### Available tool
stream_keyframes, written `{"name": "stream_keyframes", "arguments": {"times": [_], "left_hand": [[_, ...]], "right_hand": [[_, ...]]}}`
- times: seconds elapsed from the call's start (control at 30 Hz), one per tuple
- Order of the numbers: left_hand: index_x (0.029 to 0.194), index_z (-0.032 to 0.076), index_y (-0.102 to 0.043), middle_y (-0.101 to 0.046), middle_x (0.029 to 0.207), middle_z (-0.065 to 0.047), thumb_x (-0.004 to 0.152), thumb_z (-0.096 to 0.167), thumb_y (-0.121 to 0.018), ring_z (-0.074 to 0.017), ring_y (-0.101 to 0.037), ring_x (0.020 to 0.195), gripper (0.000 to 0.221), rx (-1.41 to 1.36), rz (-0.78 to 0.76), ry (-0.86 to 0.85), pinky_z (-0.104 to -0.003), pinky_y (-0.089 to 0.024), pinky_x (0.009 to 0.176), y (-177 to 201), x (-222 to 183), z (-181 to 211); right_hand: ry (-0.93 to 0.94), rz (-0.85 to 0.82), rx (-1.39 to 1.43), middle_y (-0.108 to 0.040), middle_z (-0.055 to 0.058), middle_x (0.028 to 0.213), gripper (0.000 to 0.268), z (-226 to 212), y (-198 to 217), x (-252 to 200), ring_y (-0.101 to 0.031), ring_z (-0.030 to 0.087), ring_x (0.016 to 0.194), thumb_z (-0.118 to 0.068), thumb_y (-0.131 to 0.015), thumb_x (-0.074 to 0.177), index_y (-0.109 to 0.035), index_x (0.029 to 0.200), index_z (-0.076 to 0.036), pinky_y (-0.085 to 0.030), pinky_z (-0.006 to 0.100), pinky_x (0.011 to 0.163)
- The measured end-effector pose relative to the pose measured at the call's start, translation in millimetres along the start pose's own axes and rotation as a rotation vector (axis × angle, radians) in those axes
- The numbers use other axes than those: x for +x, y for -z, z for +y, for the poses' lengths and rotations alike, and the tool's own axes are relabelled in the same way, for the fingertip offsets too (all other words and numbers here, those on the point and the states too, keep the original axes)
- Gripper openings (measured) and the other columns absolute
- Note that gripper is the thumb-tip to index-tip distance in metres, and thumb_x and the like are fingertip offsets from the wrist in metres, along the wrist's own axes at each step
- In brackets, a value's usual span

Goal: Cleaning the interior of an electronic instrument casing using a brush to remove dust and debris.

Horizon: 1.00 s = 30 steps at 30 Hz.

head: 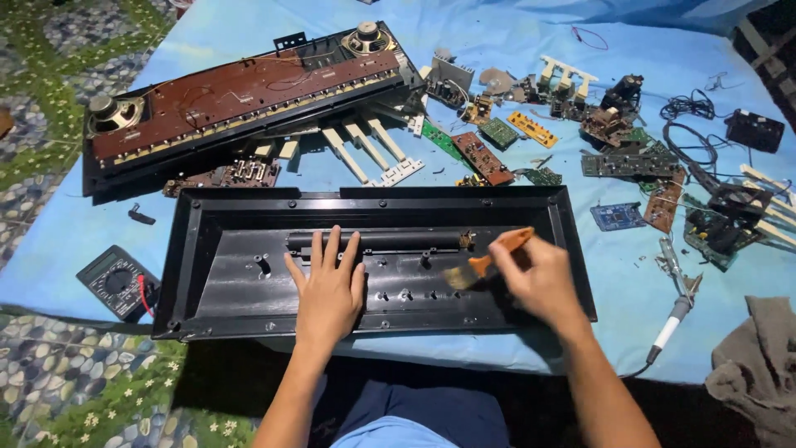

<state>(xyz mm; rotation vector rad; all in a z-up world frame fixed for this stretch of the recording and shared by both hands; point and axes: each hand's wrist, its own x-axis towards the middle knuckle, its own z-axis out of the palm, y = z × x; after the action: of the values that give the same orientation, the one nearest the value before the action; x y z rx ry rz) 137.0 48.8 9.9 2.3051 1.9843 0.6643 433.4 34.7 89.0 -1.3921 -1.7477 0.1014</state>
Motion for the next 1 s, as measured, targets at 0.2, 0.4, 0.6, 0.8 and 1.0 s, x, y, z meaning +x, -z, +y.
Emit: {"name": "stream_keyframes", "arguments": {"times": [0.2, 0.4, 0.6, 0.8, 1.0], "left_hand": [[0.154, 0.025, -0.047, -0.039, 0.163, -0.012, 0.106, 0.035, -0.044, -0.0380, -0.026, 0.154, 0.050, -0.001, 0.024, 0.001, -0.079, -0.007, 0.114, -2, -1, 0], [0.155, 0.026, -0.045, -0.037, 0.164, -0.010, 0.106, 0.038, -0.042, -0.0365, -0.024, 0.155, 0.051, -0.007, -0.002, 0.004, -0.079, -0.006, 0.113, -5, -2, -3], [0.156, 0.025, -0.043, -0.034, 0.165, -0.012, 0.106, 0.037, -0.041, -0.0374, -0.022, 0.155, 0.052, 0.015, -0.013, 0.004, -0.079, -0.006, 0.114, -4, -1, -2], [0.157, 0.023, -0.042, -0.033, 0.166, -0.013, 0.107, 0.036, -0.039, -0.0385, -0.021, 0.155, 0.052, -0.006, -0.038, 0.006, -0.079, -0.005, 0.113, 2, -1, 1], [0.156, 0.025, -0.043, -0.035, 0.165, -0.012, 0.106, 0.037, -0.040, -0.0373, -0.022, 0.155, 0.052, 0.014, -0.011, -0.001, -0.079, -0.006, 0.114, -3, -2, -1]], "right_hand": [[-0.081, 0.220, 0.250, -0.071, 0.011, 0.080, 0.013, 31, 12, 28, -0.066, 0.018, 0.065, -0.012, -0.067, 0.108, -0.072, 0.099, -0.003, -0.057, 0.033, 0.067], [0.166, -0.083, 0.015, -0.077, 0.016, 0.086, 0.012, 55, -5, 59, -0.074, 0.037, 0.085, -0.018, -0.075, 0.096, -0.076, 0.095, -0.006, -0.057, 0.045, 0.075], [0.145, -0.260, 0.093, -0.077, 0.017, 0.083, 0.012, 34, 1, 70, -0.074, 0.037, 0.080, -0.015, -0.073, 0.095, -0.077, 0.091, -0.005, -0.057, 0.046, 0.075], [0.038, -0.289, 0.109, -0.078, 0.016, 0.090, 0.014, 38, 35, 80, -0.075, 0.026, 0.087, -0.012, -0.070, 0.098, -0.077, 0.107, -0.005, -0.056, 0.042, 0.083], [-0.064, -0.478, -0.114, -0.081, 0.017, 0.089, 0.013, 38, 41, 74, -0.076, 0.039, 0.087, -0.012, -0.071, 0.089, -0.077, 0.100, -0.007, -0.057, 0.047, 0.082]]}}
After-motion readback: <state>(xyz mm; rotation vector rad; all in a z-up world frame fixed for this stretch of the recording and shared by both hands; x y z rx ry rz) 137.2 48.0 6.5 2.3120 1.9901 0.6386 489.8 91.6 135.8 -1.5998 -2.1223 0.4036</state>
